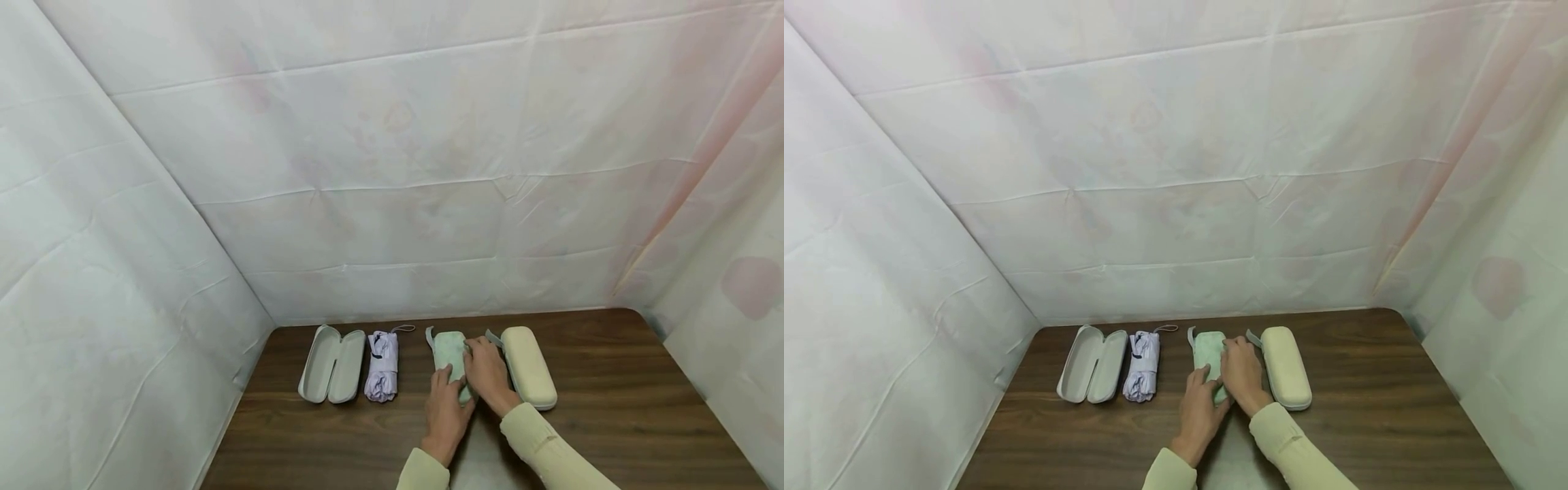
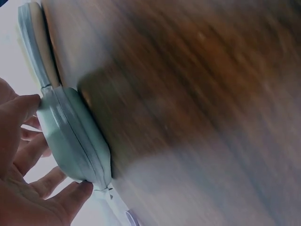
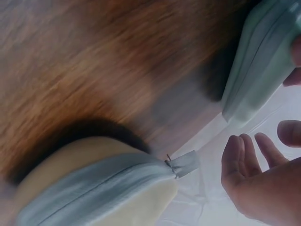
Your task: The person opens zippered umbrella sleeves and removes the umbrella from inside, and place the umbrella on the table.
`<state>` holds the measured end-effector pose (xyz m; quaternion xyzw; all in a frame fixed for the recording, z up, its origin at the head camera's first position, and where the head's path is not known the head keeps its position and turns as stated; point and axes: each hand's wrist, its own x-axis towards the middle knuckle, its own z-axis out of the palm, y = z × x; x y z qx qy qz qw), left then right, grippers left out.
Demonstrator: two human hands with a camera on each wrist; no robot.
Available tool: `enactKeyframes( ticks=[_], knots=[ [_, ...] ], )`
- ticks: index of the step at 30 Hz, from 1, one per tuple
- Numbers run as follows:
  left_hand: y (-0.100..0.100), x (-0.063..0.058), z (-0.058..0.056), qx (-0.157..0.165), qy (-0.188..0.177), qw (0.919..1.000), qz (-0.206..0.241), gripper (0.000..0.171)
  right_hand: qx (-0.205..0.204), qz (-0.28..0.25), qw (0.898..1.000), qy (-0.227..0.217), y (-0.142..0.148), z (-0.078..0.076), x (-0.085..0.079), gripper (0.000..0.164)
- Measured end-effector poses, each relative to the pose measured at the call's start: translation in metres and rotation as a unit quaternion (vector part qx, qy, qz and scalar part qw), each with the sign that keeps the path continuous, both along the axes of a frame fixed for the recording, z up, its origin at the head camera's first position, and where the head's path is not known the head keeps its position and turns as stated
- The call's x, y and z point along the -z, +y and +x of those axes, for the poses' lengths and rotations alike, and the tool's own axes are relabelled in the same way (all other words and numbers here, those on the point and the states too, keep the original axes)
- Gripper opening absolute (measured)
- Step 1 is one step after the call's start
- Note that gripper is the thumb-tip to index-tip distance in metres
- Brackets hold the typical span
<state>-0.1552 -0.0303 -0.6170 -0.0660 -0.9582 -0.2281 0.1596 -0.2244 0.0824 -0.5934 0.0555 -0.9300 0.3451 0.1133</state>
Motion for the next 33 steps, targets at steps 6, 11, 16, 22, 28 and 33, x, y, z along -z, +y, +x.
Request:
enactKeyframes(
  ticks=[6, 11, 16, 22, 28, 33],
  knots=[
    [-0.001, -0.003, 0.002, -0.007, 0.002, 0.9996, -0.026, 0.039, -0.011, 0.023, 1.000, -0.017, 0.005, -0.007, 0.003, 0.027],
    [-0.001, -0.005, 0.004, -0.004, 0.010, 0.9992, -0.038, 0.039, -0.025, 0.042, 0.999, -0.002, 0.009, -0.013, 0.003, 0.025],
    [-0.003, -0.009, 0.007, -0.004, 0.006, 0.9995, -0.031, 0.037, -0.040, 0.049, 0.998, 0.024, 0.014, -0.020, 0.002, 0.023],
    [-0.005, -0.011, 0.007, -0.002, 0.005, 0.9991, -0.042, 0.038, -0.046, 0.052, 0.998, 0.011, 0.017, -0.027, -0.001, 0.025],
    [-0.007, -0.012, 0.008, 0.001, -0.002, 0.9984, -0.056, 0.038, -0.074, 0.066, 0.995, -0.005, 0.022, -0.031, -0.003, 0.028],
    [-0.010, -0.013, 0.009, 0.007, -0.009, 0.9979, -0.064, 0.036, -0.097, 0.074, 0.992, -0.013, 0.025, -0.036, -0.004, 0.029]
  ],
)
